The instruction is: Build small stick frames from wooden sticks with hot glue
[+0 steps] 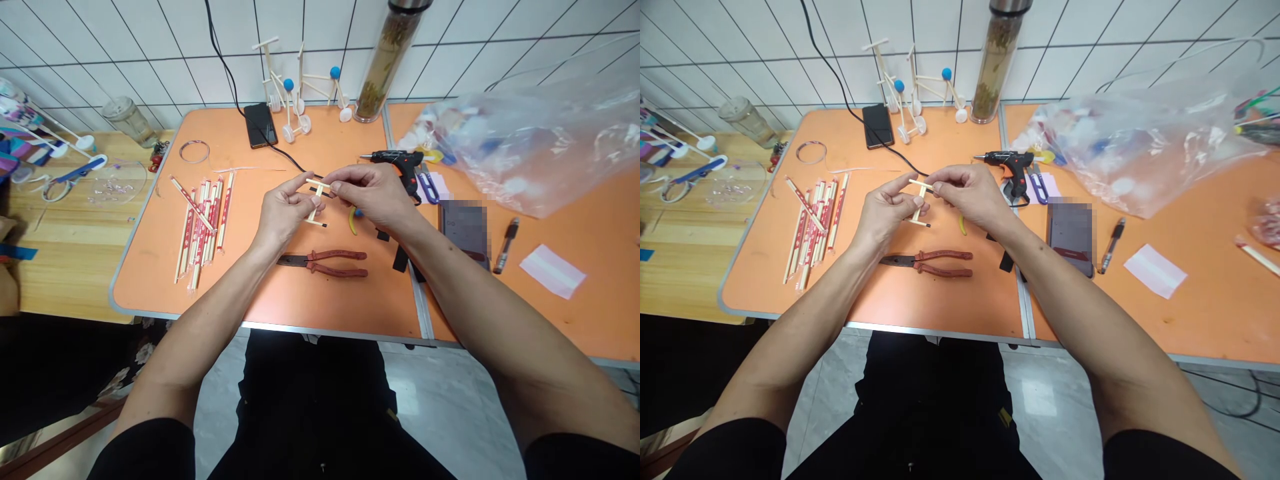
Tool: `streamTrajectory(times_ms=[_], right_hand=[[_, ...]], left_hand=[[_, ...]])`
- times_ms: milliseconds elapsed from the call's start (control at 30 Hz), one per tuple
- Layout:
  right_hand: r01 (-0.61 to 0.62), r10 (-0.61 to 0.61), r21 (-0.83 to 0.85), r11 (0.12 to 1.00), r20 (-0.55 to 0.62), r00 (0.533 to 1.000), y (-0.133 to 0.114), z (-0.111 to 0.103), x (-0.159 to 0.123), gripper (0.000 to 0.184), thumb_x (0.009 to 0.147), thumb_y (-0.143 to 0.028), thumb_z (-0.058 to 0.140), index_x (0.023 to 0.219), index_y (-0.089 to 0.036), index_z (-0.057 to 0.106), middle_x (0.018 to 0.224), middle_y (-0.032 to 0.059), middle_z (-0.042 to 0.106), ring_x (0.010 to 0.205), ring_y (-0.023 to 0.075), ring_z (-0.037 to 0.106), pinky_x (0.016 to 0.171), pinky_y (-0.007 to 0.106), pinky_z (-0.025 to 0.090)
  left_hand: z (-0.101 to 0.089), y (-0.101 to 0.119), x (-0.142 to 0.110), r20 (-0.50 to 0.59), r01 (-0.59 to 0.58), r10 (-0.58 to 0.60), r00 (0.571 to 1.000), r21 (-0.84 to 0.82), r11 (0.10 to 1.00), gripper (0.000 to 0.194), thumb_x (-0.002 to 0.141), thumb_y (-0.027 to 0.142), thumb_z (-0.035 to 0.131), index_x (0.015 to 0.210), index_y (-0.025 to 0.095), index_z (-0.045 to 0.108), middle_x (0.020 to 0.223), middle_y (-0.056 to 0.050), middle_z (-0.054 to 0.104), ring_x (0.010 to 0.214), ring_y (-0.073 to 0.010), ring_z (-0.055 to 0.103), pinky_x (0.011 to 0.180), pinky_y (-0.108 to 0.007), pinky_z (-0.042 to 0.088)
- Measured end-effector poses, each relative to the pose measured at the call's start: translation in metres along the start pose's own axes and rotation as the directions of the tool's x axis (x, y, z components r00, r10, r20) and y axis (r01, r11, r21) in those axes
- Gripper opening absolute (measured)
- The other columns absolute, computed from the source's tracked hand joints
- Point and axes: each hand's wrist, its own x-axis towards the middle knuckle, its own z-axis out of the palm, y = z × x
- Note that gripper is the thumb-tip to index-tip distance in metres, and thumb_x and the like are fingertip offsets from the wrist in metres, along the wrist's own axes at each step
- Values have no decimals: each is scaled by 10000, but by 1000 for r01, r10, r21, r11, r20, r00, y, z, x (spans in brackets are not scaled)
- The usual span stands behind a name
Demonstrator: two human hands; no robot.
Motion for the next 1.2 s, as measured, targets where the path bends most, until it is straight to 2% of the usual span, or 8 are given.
streamTrajectory(times_ms=[100, 233, 433, 600, 767, 900, 1200], right_hand=[[-32, 30, 40, 999, 43, 999, 3, -2, 2, 157, 915, -344, 823, 949, -201, 878, 802, 27, 771, 671, 144, 624, 646, 294, 509], [-62, 55, 109, 992, 67, 996, 7, -6, 5, 281, 982, -476, 804, 923, -204, 843, 790, 23, 734, 652, 129, 611, 633, 278, 502], [-58, 53, 86, 995, 67, 996, 6, -7, 4, 166, 965, -357, 810, 923, -197, 830, 756, 14, 714, 654, 137, 599, 639, 287, 484], [-54, 51, 45, 998, 56, 997, 4, -5, 3, 116, 893, -277, 815, 953, -182, 841, 807, 26, 755, 678, 139, 607, 644, 287, 483], [-41, 41, 6, 999, 46, 998, 6, -5, 3, 176, 867, -328, 829, 947, -172, 852, 771, 23, 744, 674, 142, 587, 628, 291, 453], [-32, 33, -35, 999, 42, 999, 6, -4, 3, 193, 869, -365, 835, 939, -188, 859, 756, 16, 730, 653, 143, 554, 610, 306, 413], [-19, 21, -36, 999, 55, 998, 5, -1, 1, 286, 850, -486, 879, 919, -210, 855, 776, 31, 746, 674, 164, 566, 610, 318, 424]], left_hand=[[0, 0, 0, 3, 7, -7, 1000, 4, 1000, 592, 738, 142, 888, 1323, 181, 807, 745, 15, 818, 744, -185, 802, 769, -298, 621], [1, 1, -1, 4, 7, -7, 1000, 13, 1000, 565, 750, 147, 883, 1309, 183, 805, 728, 15, 809, 742, -182, 801, 764, -289, 612], [1, 0, -1, 8, -13, 13, 1000, 14, 1000, 541, 741, 160, 886, 1273, 179, 788, 710, 10, 800, 721, -181, 786, 748, -285, 604], [2, 1, -2, 36, -9, 8, 999, 38, 999, 395, 715, 179, 902, 1096, 189, 796, 698, 11, 791, 707, -185, 782, 722, -282, 603], [3, 0, -3, 37, 29, -29, 999, 0, 1000, 297, 704, 204, 924, 955, 171, 769, 713, -20, 802, 685, -170, 765, 725, -282, 606], [2, -2, -2, 45, 72, -70, 996, -45, 996, 291, 683, 240, 977, 900, 165, 797, 751, -39, 811, 696, -166, 761, 748, -301, 621], [2, -2, -1, 15, 140, -139, 990, -41, 989, 348, 645, 342, 1049, 820, 159, 810, 735, -46, 798, 661, -147, 729, 715, -284, 600]])
